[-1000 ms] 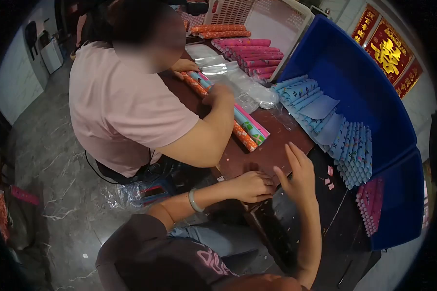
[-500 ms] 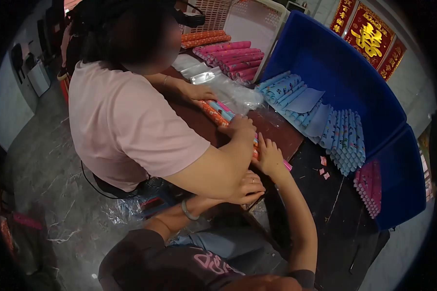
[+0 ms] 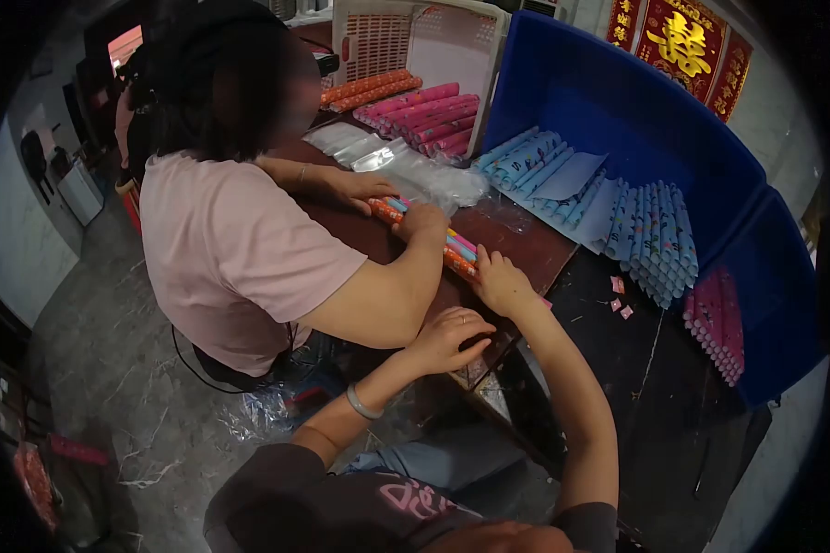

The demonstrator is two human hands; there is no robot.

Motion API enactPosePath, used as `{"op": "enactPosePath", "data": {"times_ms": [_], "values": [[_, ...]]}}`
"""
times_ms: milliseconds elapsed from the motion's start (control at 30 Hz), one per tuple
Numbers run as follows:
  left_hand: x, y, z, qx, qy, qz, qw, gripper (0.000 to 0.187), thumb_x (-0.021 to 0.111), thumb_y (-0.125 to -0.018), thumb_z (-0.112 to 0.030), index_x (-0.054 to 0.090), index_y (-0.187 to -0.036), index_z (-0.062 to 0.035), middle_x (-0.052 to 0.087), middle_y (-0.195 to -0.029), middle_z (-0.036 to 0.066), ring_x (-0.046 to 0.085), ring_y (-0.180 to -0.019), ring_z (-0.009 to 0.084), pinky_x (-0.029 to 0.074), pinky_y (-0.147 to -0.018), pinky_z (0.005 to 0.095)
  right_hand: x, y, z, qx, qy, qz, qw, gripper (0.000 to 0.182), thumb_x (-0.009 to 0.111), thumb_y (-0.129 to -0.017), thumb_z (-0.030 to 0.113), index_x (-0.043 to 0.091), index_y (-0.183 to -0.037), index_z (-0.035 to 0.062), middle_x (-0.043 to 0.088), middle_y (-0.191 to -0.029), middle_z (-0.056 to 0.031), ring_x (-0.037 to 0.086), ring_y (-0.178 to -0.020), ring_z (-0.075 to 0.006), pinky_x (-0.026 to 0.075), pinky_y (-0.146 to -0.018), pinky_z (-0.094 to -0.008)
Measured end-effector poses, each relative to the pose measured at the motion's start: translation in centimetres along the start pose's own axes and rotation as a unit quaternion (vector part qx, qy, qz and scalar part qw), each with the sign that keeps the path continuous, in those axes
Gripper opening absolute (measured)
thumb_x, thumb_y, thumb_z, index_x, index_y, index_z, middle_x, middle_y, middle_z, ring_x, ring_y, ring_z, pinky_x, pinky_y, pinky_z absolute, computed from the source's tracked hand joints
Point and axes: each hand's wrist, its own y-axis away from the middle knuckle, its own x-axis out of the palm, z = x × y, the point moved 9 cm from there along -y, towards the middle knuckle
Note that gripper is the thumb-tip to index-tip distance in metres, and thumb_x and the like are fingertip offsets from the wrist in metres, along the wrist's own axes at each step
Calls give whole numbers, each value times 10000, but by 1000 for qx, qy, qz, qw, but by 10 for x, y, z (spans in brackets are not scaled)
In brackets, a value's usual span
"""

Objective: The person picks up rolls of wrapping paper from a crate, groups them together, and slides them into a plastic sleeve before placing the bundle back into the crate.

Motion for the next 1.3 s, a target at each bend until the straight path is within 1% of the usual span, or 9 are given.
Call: {"op": "enactPosePath", "data": {"times_ms": [300, 367, 500, 567, 667, 700, 900, 1067, 1300], "values": [[-28, 2, 10, -38, -88, -1, 995, 395, 637, -879, -175, 533, -1239, -47, 547, -1250, 141, 504, -1192, 297, 392, -1026, 414, -25, 68, -11, 6, 12, 17, 1000, 688, 615, -866, 291, 332, -1385, -60, 554, -1078, -237, 591, -984, -382, 519, -812, -426], [-13, 0, 10, 2, -145, 88, 986, 601, 558, -920, -315, 373, -1417, -31, 412, -1419, 171, 339, -1366, 281, 234, -1145, 415, -17, 95, -15, 12, -14, 6, 1000, 704, 617, -865, 318, 330, -1388, -59, 549, -1071, -238, 583, -990, -385, 519, -807, -429], [33, -1, 51, 73, -211, 193, 955, 739, 516, -918, -452, 279, -1472, -24, 322, -1491, 171, 242, -1421, 262, 160, -1166, 418, -20, 135, -24, 54, -5, 51, 997, 726, 624, -861, 321, 314, -1394, -62, 529, -1110, -236, 563, -1017, -384, 517, -822, -419], [28, -46, 108, -86, -299, 241, 920, 818, 533, -799, -587, 356, -1382, -41, 371, -1421, 167, 284, -1381, 265, 195, -1141, 420, -18, 156, -33, 37, 6, 34, 999, 736, 633, -855, 322, 312, -1396, -61, 532, -1093, -219, 569, -996, -363, 524, -799, -411], [10, -69, 179, -318, -405, 294, 805, 960, 560, -621, -790, 472, -1247, -67, 444, -1317, 162, 347, -1321, 269, 247, -1105, 422, -18, 182, -41, 31, 26, 39, 998, 753, 642, -851, 322, 302, -1401, -63, 532, -1079, -203, 573, -978, -344, 528, -784, -402], [13, -65, 184, -321, -404, 295, 804, 960, 560, -621, -790, 472, -1247, -67, 444, -1317, 162, 347, -1321, 269, 247, -1105, 422, -18, 190, -43, 41, 32, 58, 997, 759, 643, -852, 322, 295, -1404, -66, 529, -1082, -206, 570, -981, -346, 525, -791, -401], [21, -57, 195, -249, -351, 273, 860, 1021, 647, -551, -766, 460, -1248, -44, 467, -1266, 141, 356, -1285, 281, 279, -1064, 480, -30, 228, -49, 58, -4, 88, 994, 767, 657, -846, 311, 290, -1409, -58, 522, -1092, -219, 564, -991, -354, 515, -815, -389], [42, -64, 1, 96, -256, 326, 905, 888, 746, -607, -659, 554, -1141, 24, 577, -1126, 189, 555, -1063, 348, 422, -955, 400, -40, 257, -57, 47, -26, 81, 995, 758, 667, -841, 289, 297, -1415, -40, 518, -1135, -226, 559, -1015, -367, 503, -846, -402], [47, -49, 12, 155, -188, 254, 936, 723, 760, -596, -613, 589, -951, -7, 614, -899, 141, 610, -882, 309, 462, -792, 387, -43, 268, -59, 79, -56, 97, 990, 758, 692, -822, 257, 318, -1422, -15, 493, -1213, -229, 541, -1069, -391, 465, -917, -416]]}}
